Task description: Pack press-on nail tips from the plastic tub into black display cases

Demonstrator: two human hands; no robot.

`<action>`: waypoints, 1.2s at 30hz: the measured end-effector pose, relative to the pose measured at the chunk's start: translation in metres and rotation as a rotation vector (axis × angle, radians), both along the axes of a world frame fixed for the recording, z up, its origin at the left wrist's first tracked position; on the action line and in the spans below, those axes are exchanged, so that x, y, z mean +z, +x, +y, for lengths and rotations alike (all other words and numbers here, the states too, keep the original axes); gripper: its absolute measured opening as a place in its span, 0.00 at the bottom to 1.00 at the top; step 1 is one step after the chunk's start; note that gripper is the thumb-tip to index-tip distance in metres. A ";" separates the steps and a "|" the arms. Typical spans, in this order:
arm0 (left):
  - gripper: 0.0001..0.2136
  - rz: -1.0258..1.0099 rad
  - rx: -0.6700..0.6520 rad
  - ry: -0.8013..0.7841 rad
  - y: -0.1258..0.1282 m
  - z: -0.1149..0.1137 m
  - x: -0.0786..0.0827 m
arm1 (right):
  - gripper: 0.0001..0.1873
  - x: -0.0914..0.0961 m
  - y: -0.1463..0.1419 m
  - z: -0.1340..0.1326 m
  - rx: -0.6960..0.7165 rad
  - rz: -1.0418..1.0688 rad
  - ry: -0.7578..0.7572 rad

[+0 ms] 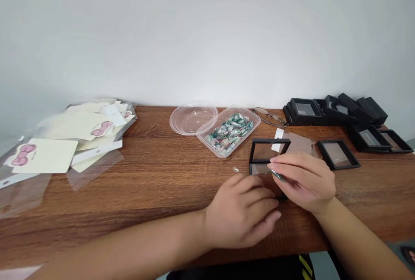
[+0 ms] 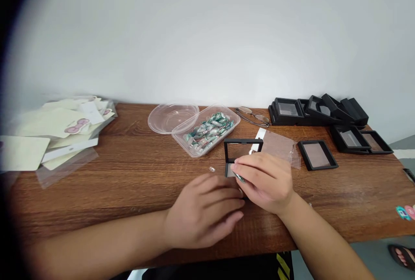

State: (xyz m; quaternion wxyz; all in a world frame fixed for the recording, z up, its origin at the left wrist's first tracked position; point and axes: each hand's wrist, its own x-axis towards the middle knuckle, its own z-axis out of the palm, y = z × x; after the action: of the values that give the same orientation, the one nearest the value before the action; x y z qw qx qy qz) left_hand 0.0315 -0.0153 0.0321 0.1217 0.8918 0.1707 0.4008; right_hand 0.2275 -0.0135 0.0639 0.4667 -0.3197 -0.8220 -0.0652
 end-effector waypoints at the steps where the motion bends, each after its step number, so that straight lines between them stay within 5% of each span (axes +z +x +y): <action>1: 0.04 -0.051 -0.022 -0.133 -0.002 0.004 0.006 | 0.11 -0.001 0.000 0.000 -0.006 0.010 0.004; 6: 0.10 -0.349 -0.046 -0.804 -0.002 0.010 0.012 | 0.12 -0.003 -0.004 -0.005 -0.004 0.004 0.023; 10: 0.21 -0.499 -0.187 -1.022 0.006 0.003 -0.001 | 0.11 -0.007 -0.006 -0.010 -0.013 -0.035 0.023; 16: 0.24 -0.567 -0.012 -0.863 0.008 0.001 -0.006 | 0.13 -0.012 -0.011 -0.015 -0.177 -0.120 0.071; 24: 0.15 -0.555 0.034 -0.820 0.010 0.003 -0.005 | 0.11 -0.014 -0.017 -0.012 -0.205 -0.143 0.090; 36: 0.12 -0.473 0.057 -0.533 0.004 0.023 -0.008 | 0.12 -0.020 -0.014 -0.007 -0.176 -0.117 0.042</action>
State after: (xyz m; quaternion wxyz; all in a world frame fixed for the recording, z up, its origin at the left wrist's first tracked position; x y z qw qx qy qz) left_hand 0.0353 0.0075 0.0243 0.3748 0.7063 0.2611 0.5408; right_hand 0.2135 -0.0210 0.0436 0.4168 -0.3765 -0.8151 -0.1418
